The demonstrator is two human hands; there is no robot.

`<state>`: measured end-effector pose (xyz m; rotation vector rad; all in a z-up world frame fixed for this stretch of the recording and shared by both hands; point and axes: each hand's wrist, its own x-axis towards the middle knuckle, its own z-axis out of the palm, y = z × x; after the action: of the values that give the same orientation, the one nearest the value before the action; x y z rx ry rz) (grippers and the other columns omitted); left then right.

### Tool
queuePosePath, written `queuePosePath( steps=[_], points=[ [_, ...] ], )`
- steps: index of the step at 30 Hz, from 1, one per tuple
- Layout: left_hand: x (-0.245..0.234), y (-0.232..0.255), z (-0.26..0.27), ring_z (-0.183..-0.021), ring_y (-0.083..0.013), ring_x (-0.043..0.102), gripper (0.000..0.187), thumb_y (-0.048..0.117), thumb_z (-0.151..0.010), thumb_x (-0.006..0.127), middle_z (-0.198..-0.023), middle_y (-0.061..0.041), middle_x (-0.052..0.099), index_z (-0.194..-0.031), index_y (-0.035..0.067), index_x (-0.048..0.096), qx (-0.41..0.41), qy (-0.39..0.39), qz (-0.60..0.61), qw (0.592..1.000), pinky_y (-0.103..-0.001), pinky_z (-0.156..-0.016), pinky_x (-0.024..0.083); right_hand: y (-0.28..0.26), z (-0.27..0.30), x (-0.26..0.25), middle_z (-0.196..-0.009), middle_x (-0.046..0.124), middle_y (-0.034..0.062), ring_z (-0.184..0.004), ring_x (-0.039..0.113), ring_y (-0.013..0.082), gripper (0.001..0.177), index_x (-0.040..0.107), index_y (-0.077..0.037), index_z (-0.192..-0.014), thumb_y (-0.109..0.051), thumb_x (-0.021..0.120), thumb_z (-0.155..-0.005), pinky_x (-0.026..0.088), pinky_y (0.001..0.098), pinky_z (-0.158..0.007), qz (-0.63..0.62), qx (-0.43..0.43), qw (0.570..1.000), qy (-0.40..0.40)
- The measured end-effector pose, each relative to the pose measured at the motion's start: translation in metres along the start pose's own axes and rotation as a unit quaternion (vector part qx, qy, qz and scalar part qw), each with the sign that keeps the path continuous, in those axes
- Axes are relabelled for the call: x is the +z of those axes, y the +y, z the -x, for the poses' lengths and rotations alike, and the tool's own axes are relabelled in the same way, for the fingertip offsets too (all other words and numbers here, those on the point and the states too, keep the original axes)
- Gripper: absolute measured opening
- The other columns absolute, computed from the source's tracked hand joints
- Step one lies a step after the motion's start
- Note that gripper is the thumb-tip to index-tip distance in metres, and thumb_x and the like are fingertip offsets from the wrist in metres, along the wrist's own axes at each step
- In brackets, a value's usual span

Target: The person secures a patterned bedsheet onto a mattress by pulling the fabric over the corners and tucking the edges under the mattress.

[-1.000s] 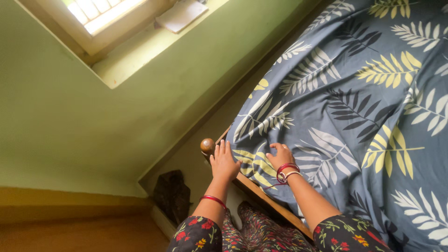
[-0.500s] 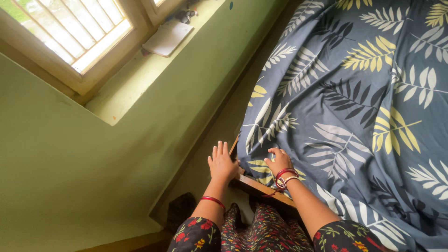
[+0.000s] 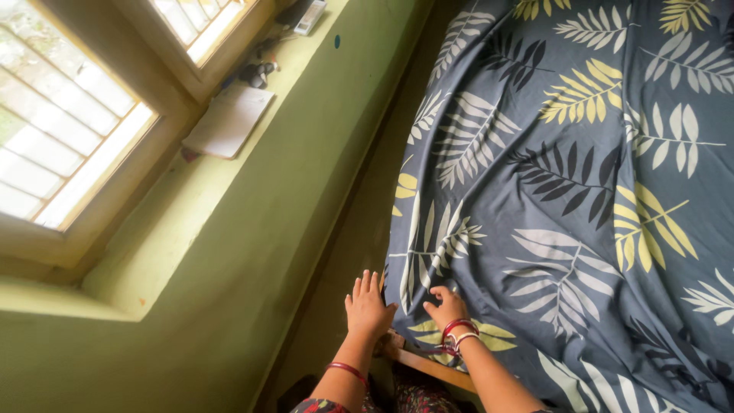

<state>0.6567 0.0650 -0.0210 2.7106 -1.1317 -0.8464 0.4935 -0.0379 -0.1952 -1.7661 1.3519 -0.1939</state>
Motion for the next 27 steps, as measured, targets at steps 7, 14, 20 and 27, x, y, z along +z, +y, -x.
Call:
queuePosePath(
  steps=[7, 14, 20, 27],
  points=[
    [0.020, -0.002, -0.020, -0.157, -0.0244, 0.014, 0.094, 0.041, -0.086, 0.076, -0.171, -0.002, 0.015, -0.160, 0.016, 0.023, 0.020, -0.060, -0.021, 0.998, -0.055, -0.124, 0.021, -0.005, 0.019, 0.018, -0.125, 0.071, 0.0113, -0.121, 0.066, 0.0278, 0.052, 0.066, -0.017, -0.126, -0.034, 0.082, -0.080, 0.053, 0.0370, -0.103, 0.013, 0.056, 0.995, -0.085],
    [0.029, -0.008, -0.037, -0.158, -0.0237, 0.014, 0.093, 0.044, -0.089, 0.074, -0.172, -0.002, 0.013, -0.161, 0.016, 0.022, 0.058, -0.136, -0.069, 0.987, -0.054, -0.124, 0.021, -0.024, 0.044, 0.020, -0.148, 0.054, 0.0100, -0.137, 0.053, 0.0296, 0.055, 0.065, -0.025, -0.131, -0.035, 0.082, -0.080, 0.044, 0.0379, -0.114, 0.020, 0.117, 0.986, -0.118],
    [0.010, -0.009, -0.068, -0.158, -0.0225, 0.012, 0.093, 0.043, -0.089, 0.073, -0.172, -0.001, 0.012, -0.161, 0.017, 0.021, 0.098, -0.169, -0.111, 0.974, -0.053, -0.125, 0.020, -0.056, 0.049, 0.033, -0.166, 0.029, 0.0079, -0.150, 0.037, 0.0298, 0.056, 0.063, -0.034, -0.135, -0.040, 0.081, -0.082, 0.036, 0.0387, -0.120, 0.025, 0.171, 0.977, -0.126],
    [-0.003, -0.008, -0.103, -0.157, -0.0236, 0.014, 0.091, 0.043, -0.089, 0.072, -0.171, -0.003, 0.015, -0.161, 0.016, 0.023, 0.154, -0.165, -0.125, 0.966, -0.052, -0.124, 0.022, -0.054, 0.033, 0.060, -0.168, 0.021, 0.0164, -0.148, 0.038, 0.0327, 0.053, 0.065, -0.030, -0.133, -0.047, 0.075, -0.084, 0.036, 0.0399, -0.120, 0.025, 0.192, 0.975, -0.112]
  ],
)
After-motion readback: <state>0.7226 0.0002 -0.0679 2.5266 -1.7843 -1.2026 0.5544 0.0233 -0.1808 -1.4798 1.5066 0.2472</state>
